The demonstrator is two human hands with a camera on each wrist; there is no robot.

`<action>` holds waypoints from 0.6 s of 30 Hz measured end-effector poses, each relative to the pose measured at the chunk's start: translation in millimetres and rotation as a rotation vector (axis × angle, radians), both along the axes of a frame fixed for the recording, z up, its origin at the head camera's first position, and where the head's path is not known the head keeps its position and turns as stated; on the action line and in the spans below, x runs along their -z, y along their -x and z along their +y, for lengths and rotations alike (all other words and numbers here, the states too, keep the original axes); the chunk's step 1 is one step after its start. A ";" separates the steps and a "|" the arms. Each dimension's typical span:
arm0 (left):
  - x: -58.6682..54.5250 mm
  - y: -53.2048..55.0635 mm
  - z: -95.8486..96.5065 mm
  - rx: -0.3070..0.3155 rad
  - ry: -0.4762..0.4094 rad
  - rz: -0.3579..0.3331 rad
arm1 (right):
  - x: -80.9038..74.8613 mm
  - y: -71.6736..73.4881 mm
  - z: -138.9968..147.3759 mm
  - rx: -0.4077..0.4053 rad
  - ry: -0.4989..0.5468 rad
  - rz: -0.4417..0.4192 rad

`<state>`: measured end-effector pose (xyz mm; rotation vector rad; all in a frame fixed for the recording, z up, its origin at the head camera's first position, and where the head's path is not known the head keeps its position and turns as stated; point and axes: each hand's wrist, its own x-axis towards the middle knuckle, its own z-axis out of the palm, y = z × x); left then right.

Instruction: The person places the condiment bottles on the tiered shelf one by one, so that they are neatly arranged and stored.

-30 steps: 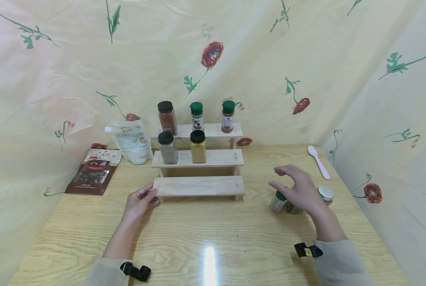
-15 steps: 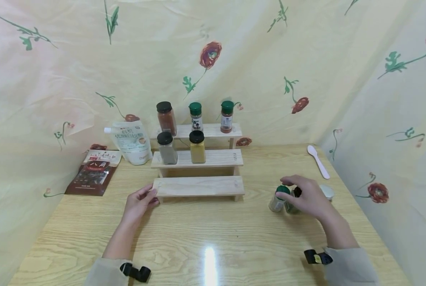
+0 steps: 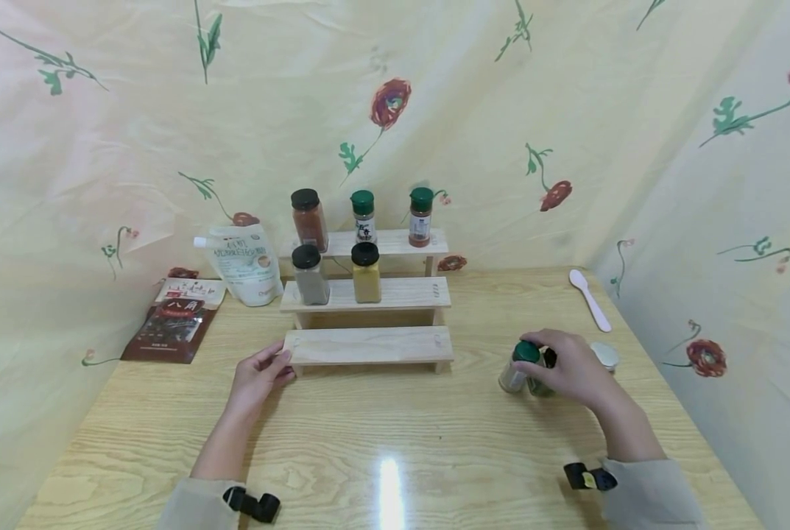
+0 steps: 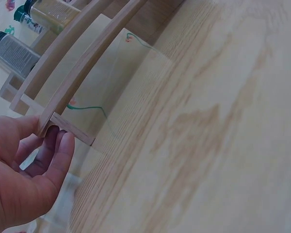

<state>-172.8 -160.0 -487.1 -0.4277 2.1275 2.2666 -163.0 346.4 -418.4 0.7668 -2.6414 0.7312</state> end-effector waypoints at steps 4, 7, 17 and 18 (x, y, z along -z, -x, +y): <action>-0.1 -0.2 0.0 0.000 -0.002 0.001 | -0.9 1.5 -0.8 0.024 0.009 0.057; 0.0 0.0 -0.2 0.000 -0.006 -0.003 | -3.9 3.5 -3.4 0.031 0.020 0.086; -1.5 -0.5 -0.7 0.010 -0.005 -0.004 | -13.6 16.4 -19.3 0.081 0.083 0.120; -1.6 -0.6 -0.7 0.009 -0.005 -0.005 | -14.4 17.6 -21.0 0.088 0.087 0.124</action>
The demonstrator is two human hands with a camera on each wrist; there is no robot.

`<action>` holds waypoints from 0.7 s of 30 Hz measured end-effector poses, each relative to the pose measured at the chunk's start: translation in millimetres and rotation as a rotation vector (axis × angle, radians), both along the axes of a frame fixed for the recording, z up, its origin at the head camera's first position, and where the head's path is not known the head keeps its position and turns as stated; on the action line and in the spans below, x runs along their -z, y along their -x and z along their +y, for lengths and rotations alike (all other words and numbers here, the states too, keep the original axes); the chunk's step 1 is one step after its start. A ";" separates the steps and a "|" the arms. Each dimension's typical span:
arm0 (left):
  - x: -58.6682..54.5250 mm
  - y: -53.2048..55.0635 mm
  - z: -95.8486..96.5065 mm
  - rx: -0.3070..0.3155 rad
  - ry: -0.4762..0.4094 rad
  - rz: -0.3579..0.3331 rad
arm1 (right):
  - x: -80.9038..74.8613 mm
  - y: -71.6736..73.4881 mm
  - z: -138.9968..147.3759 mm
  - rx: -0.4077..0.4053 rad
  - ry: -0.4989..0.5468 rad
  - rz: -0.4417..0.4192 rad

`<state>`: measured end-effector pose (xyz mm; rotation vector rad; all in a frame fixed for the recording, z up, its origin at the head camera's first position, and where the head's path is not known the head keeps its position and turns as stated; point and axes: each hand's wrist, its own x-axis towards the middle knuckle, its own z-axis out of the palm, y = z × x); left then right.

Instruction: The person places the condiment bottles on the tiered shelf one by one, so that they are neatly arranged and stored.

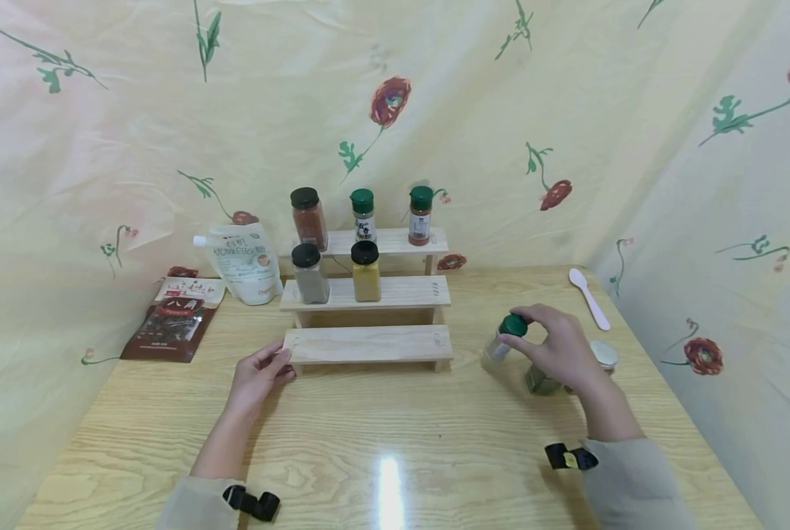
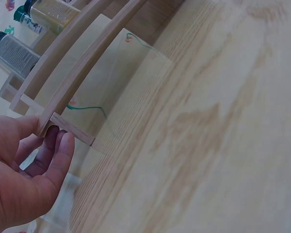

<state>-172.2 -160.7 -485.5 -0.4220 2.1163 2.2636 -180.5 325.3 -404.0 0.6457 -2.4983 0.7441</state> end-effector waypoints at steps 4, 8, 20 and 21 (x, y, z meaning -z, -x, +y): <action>0.5 -0.2 0.0 -0.007 -0.008 0.008 | -4.6 4.0 -7.4 0.030 0.025 0.004; 0.3 0.0 0.0 -0.012 -0.013 0.020 | -11.0 7.3 -15.4 0.043 0.056 0.030; 1.1 0.2 0.8 -0.008 -0.009 0.010 | -27.9 29.8 -37.0 0.045 0.123 0.091; 0.9 0.4 0.5 -0.007 -0.006 0.010 | -28.7 32.2 -39.0 0.049 0.130 0.093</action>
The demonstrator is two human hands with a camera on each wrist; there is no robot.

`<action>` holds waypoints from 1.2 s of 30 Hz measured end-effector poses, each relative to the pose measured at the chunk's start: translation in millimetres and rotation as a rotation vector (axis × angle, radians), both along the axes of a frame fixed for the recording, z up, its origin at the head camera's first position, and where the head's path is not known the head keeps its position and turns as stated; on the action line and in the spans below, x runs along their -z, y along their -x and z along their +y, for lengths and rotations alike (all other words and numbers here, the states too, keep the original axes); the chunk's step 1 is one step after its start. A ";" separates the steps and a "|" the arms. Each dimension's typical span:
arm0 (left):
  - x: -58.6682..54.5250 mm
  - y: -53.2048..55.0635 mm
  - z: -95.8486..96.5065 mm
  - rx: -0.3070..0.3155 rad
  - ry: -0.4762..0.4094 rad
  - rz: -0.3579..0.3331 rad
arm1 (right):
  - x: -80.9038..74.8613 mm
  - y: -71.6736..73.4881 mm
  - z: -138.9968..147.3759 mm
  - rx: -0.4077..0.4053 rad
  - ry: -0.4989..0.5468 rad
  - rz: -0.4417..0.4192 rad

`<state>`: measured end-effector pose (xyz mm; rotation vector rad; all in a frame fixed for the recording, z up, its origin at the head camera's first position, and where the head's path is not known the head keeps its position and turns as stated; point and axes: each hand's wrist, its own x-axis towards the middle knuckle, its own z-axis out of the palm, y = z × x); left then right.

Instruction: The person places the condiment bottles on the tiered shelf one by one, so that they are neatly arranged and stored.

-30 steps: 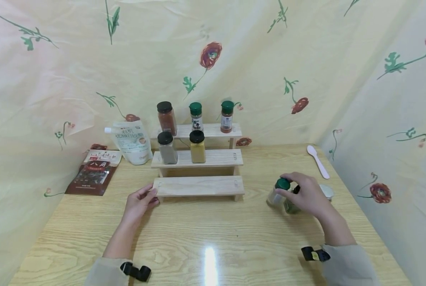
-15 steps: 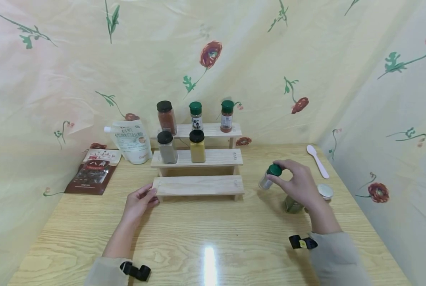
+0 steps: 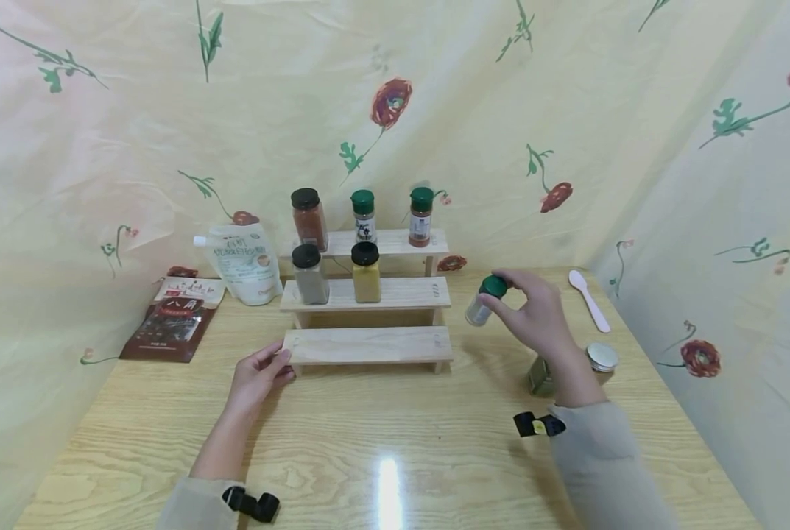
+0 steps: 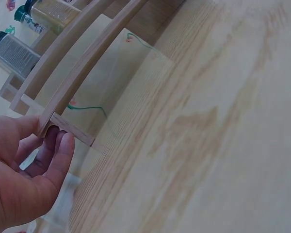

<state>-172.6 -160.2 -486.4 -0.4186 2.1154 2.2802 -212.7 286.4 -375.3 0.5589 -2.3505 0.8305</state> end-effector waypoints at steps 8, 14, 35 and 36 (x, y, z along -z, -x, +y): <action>-1.2 1.2 -0.6 0.002 -0.003 0.001 | -9.6 16.3 -20.2 -0.031 0.060 0.042; -3.0 1.0 -0.8 -0.004 0.000 -0.012 | -17.2 29.6 -37.4 -0.073 0.087 0.072; -0.8 1.9 -0.9 0.003 -0.003 -0.020 | -11.6 54.0 -78.9 -0.158 0.032 -0.146; -0.4 1.6 -1.0 0.004 -0.003 -0.021 | -10.7 54.5 -79.1 -0.157 0.026 -0.174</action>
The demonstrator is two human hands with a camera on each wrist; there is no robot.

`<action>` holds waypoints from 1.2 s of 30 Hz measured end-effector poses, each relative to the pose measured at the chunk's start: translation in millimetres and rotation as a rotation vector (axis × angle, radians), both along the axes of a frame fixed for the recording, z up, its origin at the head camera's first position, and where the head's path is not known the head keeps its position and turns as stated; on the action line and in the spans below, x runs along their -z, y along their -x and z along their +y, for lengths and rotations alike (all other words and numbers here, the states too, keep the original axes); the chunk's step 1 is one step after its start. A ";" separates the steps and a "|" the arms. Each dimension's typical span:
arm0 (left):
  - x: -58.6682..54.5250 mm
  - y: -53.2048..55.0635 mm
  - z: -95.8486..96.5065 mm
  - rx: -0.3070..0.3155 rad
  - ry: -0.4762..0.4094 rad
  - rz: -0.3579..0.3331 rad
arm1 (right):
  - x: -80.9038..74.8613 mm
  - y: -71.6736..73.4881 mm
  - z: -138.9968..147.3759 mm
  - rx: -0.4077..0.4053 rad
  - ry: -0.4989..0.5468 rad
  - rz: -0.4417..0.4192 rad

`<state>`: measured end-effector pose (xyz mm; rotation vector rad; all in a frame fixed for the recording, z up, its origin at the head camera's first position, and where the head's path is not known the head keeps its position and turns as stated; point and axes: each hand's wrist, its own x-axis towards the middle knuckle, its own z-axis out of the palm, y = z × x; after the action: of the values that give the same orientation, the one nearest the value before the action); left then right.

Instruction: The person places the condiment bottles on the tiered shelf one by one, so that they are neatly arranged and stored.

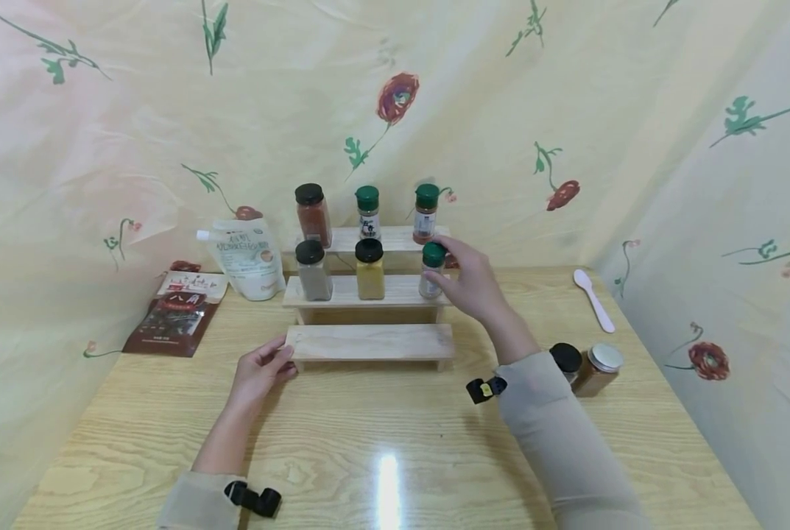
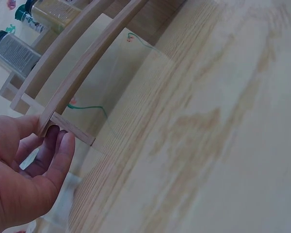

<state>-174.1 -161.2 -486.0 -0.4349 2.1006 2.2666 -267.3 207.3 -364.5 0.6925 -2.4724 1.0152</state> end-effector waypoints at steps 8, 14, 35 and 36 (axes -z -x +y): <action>-0.7 0.3 -0.4 -0.002 -0.007 0.000 | 3.9 -0.5 -0.7 0.016 0.005 -0.088; 0.0 0.7 -1.0 0.001 -0.007 0.002 | 9.1 -4.7 5.4 -0.006 0.018 -0.079; 0.9 0.6 0.8 -0.027 -0.003 0.008 | 35.7 -43.4 64.2 0.069 -0.051 -0.078; 0.8 0.6 0.8 -0.027 -0.001 0.007 | 36.4 -45.3 66.9 0.075 -0.057 -0.078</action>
<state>-174.7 -160.4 -486.9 -0.4587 2.1094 2.2873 -222.0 274.2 -400.9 0.5829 -2.5829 0.9647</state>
